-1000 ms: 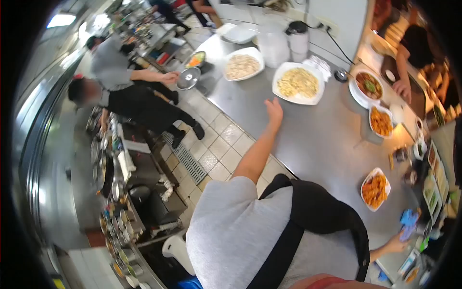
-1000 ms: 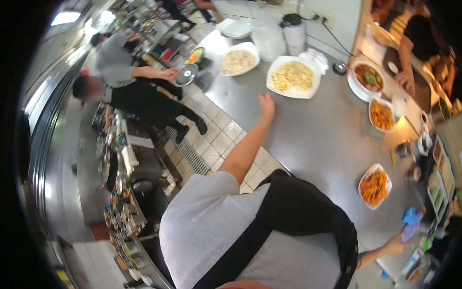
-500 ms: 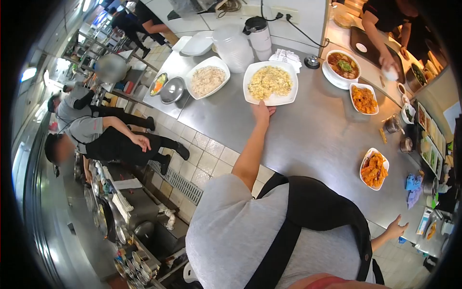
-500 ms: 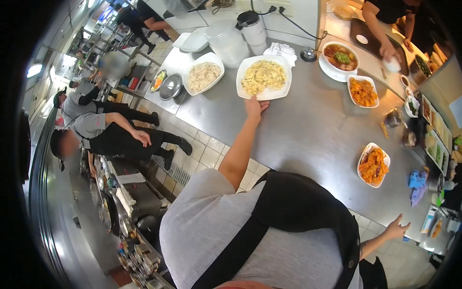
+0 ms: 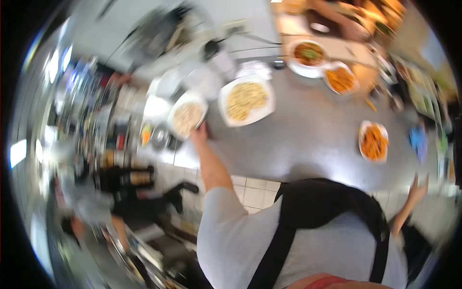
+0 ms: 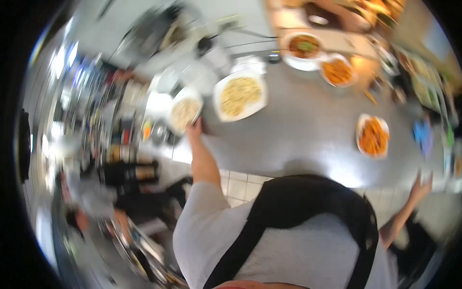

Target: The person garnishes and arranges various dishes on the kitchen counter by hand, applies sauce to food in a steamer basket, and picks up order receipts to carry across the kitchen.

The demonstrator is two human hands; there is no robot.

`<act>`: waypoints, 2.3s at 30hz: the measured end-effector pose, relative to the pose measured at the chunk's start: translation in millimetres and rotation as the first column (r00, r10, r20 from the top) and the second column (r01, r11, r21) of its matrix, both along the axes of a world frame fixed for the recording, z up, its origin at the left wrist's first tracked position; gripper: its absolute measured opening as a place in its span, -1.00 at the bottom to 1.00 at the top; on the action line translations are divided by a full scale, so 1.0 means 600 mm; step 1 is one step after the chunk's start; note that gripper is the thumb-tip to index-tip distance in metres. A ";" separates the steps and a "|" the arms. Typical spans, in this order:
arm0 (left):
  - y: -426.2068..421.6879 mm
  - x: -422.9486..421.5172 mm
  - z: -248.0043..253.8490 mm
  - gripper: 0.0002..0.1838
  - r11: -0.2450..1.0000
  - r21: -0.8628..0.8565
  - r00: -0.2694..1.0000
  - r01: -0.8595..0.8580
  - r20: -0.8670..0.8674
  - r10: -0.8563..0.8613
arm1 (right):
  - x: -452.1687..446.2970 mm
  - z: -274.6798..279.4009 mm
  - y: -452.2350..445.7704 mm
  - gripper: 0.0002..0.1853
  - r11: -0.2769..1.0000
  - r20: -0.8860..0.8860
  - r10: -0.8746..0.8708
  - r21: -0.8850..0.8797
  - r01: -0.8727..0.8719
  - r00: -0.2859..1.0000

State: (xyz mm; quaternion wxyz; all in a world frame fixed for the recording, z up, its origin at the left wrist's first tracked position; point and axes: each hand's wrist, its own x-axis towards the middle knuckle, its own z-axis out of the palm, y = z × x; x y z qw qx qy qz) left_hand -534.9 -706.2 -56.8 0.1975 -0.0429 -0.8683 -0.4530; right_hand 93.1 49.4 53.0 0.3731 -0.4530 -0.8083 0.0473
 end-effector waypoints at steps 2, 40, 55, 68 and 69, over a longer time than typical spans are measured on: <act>-0.002 -0.011 -0.002 -0.55 0.988 -0.129 0.984 0.087 -0.144 -0.105 | 0.002 -0.001 -0.003 -0.40 0.999 0.081 -0.033 0.023 0.031 0.996; 0.599 0.669 0.028 -0.42 0.345 0.905 0.820 -0.249 0.387 -0.422 | 0.028 -0.127 0.375 -0.79 0.891 -0.048 0.013 -0.452 -0.033 0.999; 1.091 0.894 0.056 -0.63 0.477 0.856 0.616 -0.196 0.487 -0.620 | 0.074 0.052 0.518 -0.70 0.838 -0.152 0.278 -0.445 -0.317 0.948; 1.123 0.833 0.005 -0.82 0.531 0.753 0.532 -0.389 0.654 -0.538 | 0.074 -0.118 0.393 -0.85 0.885 -0.060 0.208 -0.413 -0.214 0.976; 1.128 0.842 0.008 -0.82 0.551 0.747 0.488 -0.372 0.663 -0.568 | 0.069 -0.127 0.391 -0.85 0.892 -0.037 0.178 -0.416 -0.177 0.983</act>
